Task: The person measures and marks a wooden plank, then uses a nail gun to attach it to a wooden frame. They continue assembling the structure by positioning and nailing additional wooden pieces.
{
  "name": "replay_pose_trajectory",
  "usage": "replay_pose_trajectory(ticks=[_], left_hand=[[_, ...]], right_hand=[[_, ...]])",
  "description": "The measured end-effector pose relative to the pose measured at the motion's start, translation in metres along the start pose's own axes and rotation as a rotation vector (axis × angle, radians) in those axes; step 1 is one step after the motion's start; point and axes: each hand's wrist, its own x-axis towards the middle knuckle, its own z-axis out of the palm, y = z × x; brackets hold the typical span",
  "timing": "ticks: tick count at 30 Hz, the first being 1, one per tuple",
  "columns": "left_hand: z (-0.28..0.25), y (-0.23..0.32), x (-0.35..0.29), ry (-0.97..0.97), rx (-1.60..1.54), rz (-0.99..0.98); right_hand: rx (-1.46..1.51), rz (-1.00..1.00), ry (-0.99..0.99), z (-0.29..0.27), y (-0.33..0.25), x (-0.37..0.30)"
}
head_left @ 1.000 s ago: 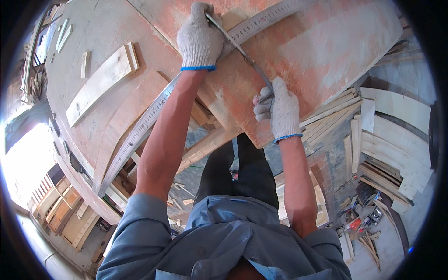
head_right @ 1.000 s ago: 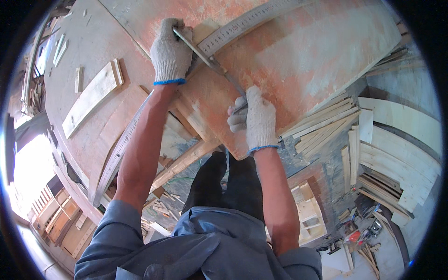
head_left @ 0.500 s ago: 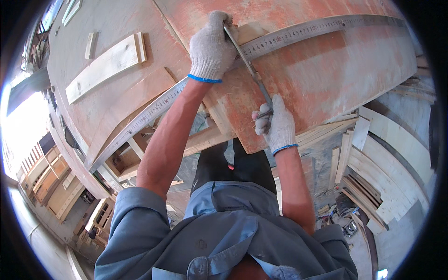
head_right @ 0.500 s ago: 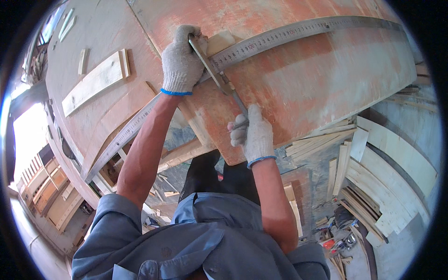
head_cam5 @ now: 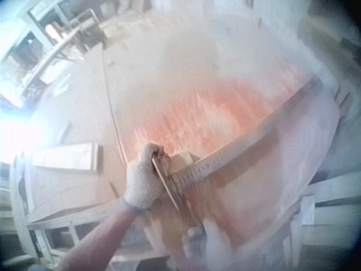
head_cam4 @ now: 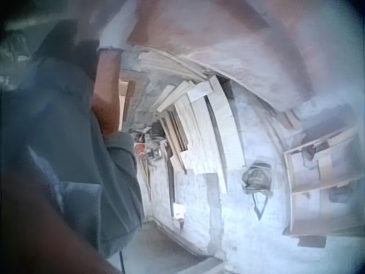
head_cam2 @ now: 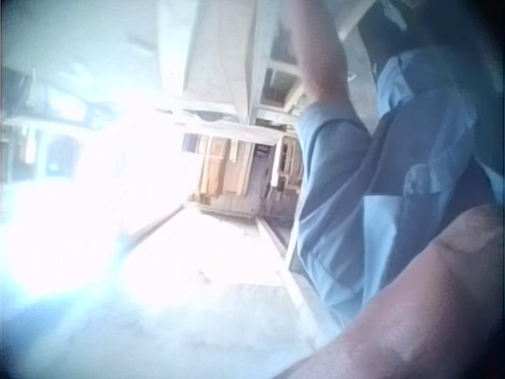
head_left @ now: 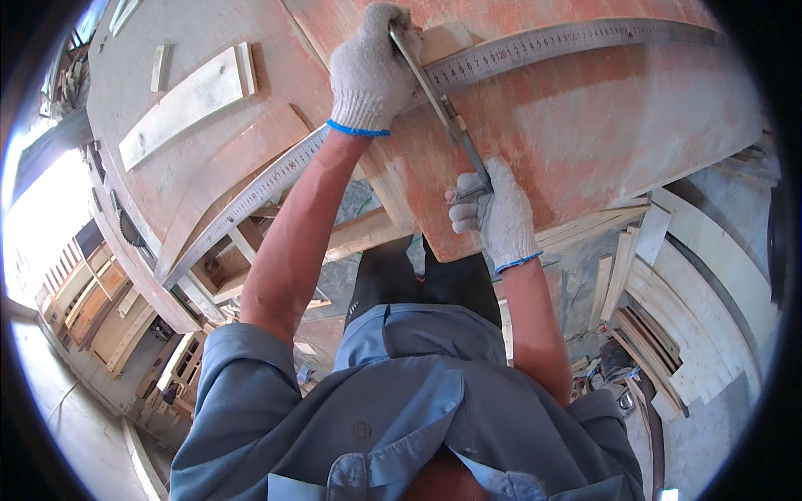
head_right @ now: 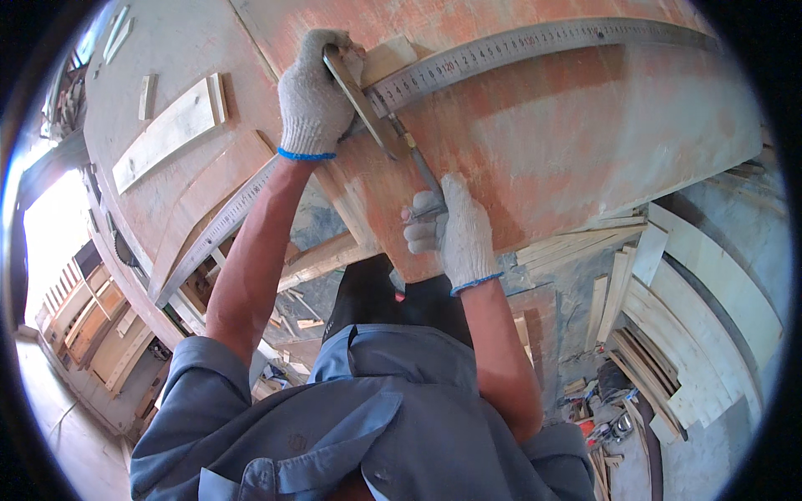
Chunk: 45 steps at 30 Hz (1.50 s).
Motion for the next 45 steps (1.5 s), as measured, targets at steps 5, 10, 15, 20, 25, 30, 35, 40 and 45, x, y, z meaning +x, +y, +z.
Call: replay_pose_trajectory(ticks=[5, 10, 15, 20, 25, 30, 35, 40, 45], left_hand=[[0.001, -0.004, -0.002, 0.000, 0.066, -0.016], [0.003, -0.008, -0.002, 0.016, 0.009, 0.022], [-0.010, 0.000, -0.005, -0.033, -0.018, -0.071], [0.010, -0.005, 0.000, -0.081, 0.018, -0.110], [-0.057, -0.009, -0.036, 0.041, 0.172, -0.018], [-0.176, -0.107, -0.120, 0.212, 0.434, -0.238], [-0.277, -0.195, -0.198, 0.403, 0.675, -0.343], [-0.283, -0.216, -0.231, 0.505, 0.616, -0.449], [-0.282, -0.201, -0.218, 0.587, 0.518, -0.387]], right_hand=[[-0.155, -0.105, 0.049, -0.018, 0.001, 0.002], [-0.165, -0.169, 0.055, -0.023, 0.001, -0.003], [-0.058, -0.192, 0.076, -0.017, -0.003, -0.003], [-0.025, -0.206, 0.110, -0.022, -0.005, -0.004], [-0.122, -0.270, 0.186, -0.032, 0.001, -0.018], [-0.332, -0.309, 0.189, -0.050, 0.007, -0.031], [-0.743, -0.615, -0.040, 0.043, 0.023, -0.058], [-1.296, -1.059, -0.260, 0.187, 0.062, -0.023], [-1.721, -1.547, -0.331, 0.295, 0.129, 0.054]])
